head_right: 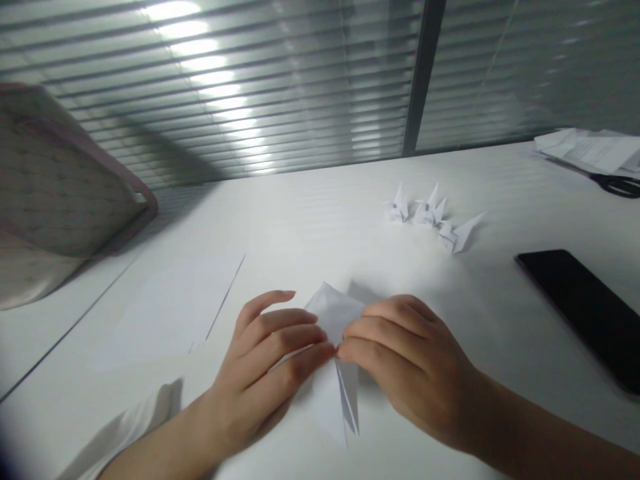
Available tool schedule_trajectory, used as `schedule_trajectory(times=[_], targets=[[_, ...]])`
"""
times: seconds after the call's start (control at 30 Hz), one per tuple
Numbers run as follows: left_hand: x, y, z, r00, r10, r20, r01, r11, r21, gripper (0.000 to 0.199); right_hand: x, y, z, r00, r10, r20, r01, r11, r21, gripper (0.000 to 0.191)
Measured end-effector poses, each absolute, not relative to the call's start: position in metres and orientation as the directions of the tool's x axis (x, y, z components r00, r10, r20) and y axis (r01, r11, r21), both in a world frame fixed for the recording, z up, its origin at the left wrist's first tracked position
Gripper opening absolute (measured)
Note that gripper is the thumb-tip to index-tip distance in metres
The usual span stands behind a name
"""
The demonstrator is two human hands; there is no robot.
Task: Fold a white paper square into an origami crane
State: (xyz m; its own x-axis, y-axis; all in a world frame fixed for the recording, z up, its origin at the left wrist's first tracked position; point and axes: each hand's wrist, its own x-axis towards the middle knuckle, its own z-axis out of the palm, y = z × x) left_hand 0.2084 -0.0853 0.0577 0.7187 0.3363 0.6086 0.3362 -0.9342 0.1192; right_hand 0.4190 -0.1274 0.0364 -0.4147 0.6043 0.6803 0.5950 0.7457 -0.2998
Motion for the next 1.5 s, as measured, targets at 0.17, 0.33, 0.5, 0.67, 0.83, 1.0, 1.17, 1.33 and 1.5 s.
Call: schedule_trajectory(times=[0.17,0.33,0.5,0.67,0.83,1.0,1.17,1.33,1.5], targets=[[0.208,-0.084,0.057,0.709,0.314,0.632,0.313,-0.942,0.116,0.019,0.417,-0.126,0.037,-0.395,0.605,0.692,0.592,0.743,-0.311,0.022],[0.206,-0.083,0.059,0.713,0.329,0.619,0.292,-0.942,0.164,0.015,0.418,-0.126,0.037,-0.408,0.593,0.694,0.572,0.758,-0.312,0.024],[0.204,-0.083,0.057,0.723,0.372,0.583,0.255,-0.927,0.275,0.016,0.416,-0.125,0.036,-0.388,0.615,0.687,0.547,0.753,-0.365,0.021],[0.208,-0.085,0.055,0.690,0.465,0.554,0.199,-0.858,0.473,0.015,0.412,-0.122,0.037,-0.350,0.684,0.640,0.455,0.721,-0.523,0.018],[0.213,-0.086,0.056,0.674,0.563,0.477,0.175,-0.750,0.638,0.013,0.409,-0.121,0.038,-0.296,0.762,0.577,0.369,0.648,-0.667,0.013],[0.211,-0.085,0.059,0.709,0.531,0.465,0.209,-0.787,0.580,0.013,0.408,-0.122,0.038,-0.287,0.771,0.568,0.357,0.636,-0.684,0.014],[0.212,-0.086,0.059,0.724,0.532,0.440,0.203,-0.773,0.601,0.014,0.408,-0.122,0.039,-0.290,0.773,0.565,0.368,0.635,-0.679,0.014],[0.213,-0.088,0.057,0.694,0.590,0.412,0.137,-0.670,0.730,0.013,0.406,-0.123,0.041,-0.271,0.777,0.569,0.332,0.630,-0.702,0.015],[0.215,-0.088,0.054,0.652,0.650,0.390,0.119,-0.596,0.794,0.013,0.405,-0.123,0.045,-0.229,0.854,0.467,0.322,0.519,-0.792,0.014]])
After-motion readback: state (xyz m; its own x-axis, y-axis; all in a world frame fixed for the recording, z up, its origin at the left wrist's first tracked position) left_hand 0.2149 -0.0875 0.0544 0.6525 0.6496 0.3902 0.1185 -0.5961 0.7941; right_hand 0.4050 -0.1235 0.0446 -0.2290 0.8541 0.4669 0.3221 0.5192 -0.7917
